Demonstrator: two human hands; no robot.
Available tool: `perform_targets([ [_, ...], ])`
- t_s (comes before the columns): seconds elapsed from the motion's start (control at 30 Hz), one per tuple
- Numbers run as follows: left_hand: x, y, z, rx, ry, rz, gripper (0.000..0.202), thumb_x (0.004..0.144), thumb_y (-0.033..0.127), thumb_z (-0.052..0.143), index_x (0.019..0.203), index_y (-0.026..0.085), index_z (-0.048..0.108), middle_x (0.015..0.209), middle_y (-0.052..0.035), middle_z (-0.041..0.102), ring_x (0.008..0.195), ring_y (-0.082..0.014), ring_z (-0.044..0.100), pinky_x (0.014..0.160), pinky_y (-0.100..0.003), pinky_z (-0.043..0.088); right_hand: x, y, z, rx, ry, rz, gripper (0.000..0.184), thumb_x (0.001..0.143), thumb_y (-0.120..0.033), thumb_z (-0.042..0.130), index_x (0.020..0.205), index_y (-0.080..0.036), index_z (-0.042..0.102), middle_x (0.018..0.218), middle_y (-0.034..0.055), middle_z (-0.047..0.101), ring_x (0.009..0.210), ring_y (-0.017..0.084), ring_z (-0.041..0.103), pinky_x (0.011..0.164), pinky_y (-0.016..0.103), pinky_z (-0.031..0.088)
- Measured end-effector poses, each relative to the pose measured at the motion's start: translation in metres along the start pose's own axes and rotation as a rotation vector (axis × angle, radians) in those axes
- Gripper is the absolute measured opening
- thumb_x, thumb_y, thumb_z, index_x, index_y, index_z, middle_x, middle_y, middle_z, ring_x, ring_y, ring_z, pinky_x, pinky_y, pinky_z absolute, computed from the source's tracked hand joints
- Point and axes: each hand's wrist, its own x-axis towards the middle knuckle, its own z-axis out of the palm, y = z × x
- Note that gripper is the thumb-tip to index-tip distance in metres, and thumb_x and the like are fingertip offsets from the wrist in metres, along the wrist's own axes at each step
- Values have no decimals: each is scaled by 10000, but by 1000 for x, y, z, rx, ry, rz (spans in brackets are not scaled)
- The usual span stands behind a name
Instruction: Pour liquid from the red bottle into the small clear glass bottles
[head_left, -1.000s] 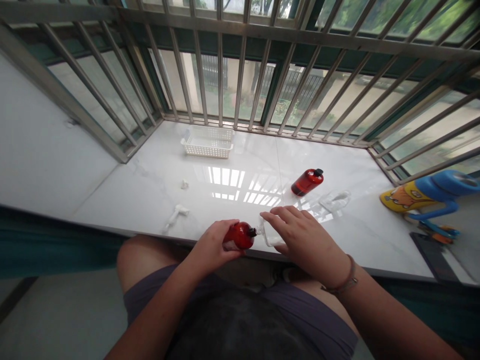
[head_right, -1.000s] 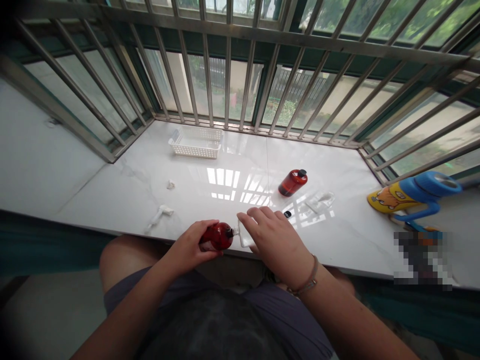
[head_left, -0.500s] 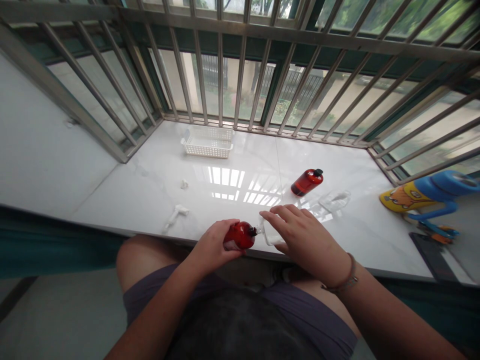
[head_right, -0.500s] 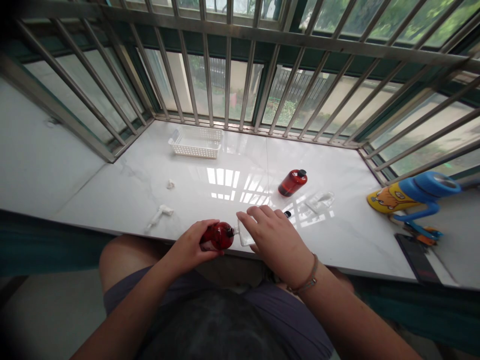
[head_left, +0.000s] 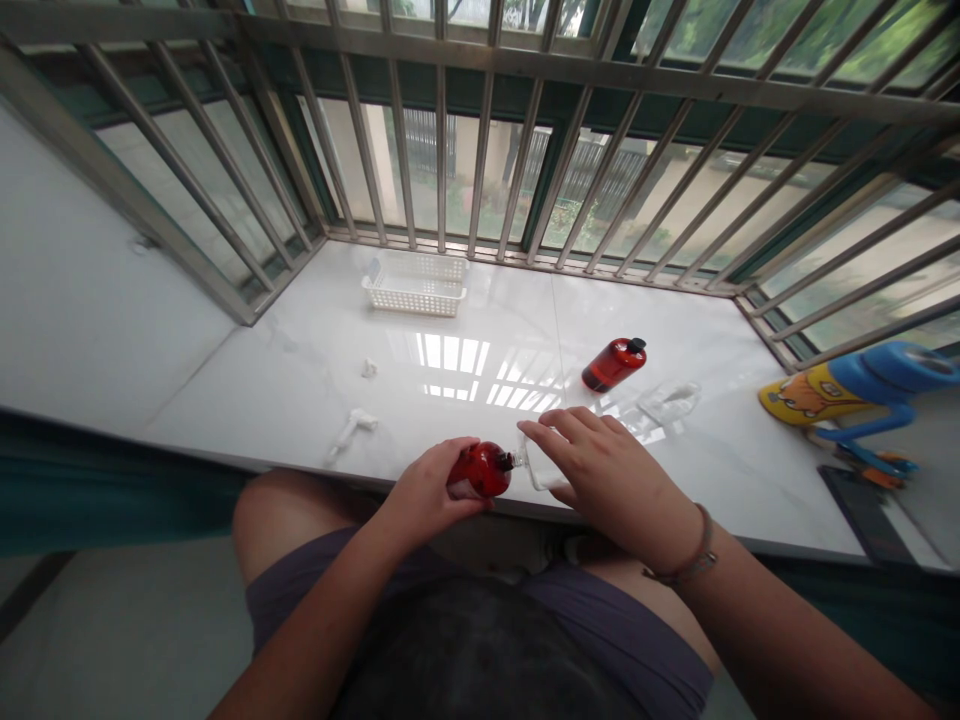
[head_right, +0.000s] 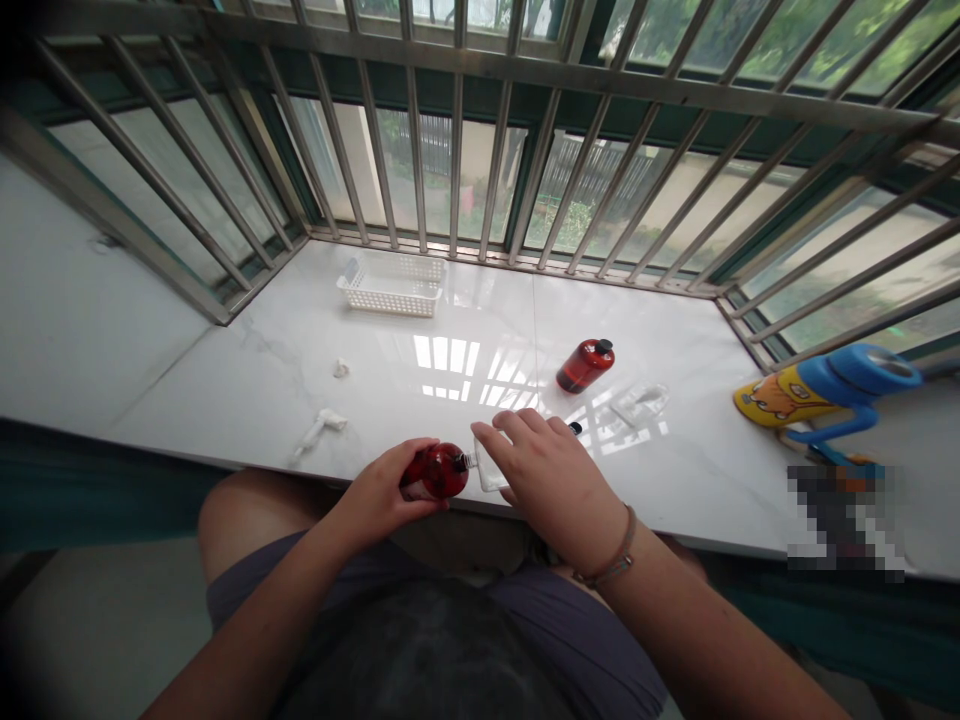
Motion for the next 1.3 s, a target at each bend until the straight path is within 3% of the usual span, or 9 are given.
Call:
perform_targets([
  [0.7, 1, 1, 4, -72, 24, -38, 812, 720, 295, 1006, 1430, 296, 611, 1428, -66, 730, 1306, -314, 702, 1146, -457, 538, 0, 4, 3, 66, 34, 1, 893, 741, -65, 933, 1533, -221, 551, 1383, 150, 709, 1214, 394, 676, 957, 549, 590],
  [0.9, 1, 3, 5, -71, 37, -39, 830, 706, 311, 1021, 1423, 291, 603, 1406, -54, 740, 1285, -299, 713, 1136, -442, 547, -6, 11, 17, 194, 83, 31, 928, 804, -124, 912, 1605, -285, 471, 1412, 128, 706, 1230, 395, 681, 943, 583, 612],
  [1.07, 0, 6, 6, -99, 31, -56, 815, 706, 308, 1019, 1405, 293, 599, 1389, -55, 745, 1262, -298, 720, 1111, -440, 560, -15, 14, 36, 360, 165, 70, 977, 826, -174, 898, 1652, -311, 394, 1438, 124, 695, 1285, 390, 678, 1057, 611, 596],
  [1.2, -1, 10, 5, -152, 48, -90, 788, 699, 324, 1022, 1370, 282, 610, 1345, -53, 760, 1217, -290, 741, 1076, -420, 584, -25, 11, 55, 522, 270, 195, 767, 865, -283, 879, 1521, -272, 482, 1399, 152, 686, 1275, 393, 690, 1077, 600, 591],
  [1.3, -3, 12, 2, -192, 83, -113, 769, 704, 343, 1016, 1355, 280, 611, 1325, -49, 768, 1214, -291, 751, 1059, -407, 600, -33, 7, 68, 702, 276, 333, 682, 862, -406, 895, 1419, -283, 521, 1368, 133, 683, 1241, 376, 702, 1047, 571, 603],
])
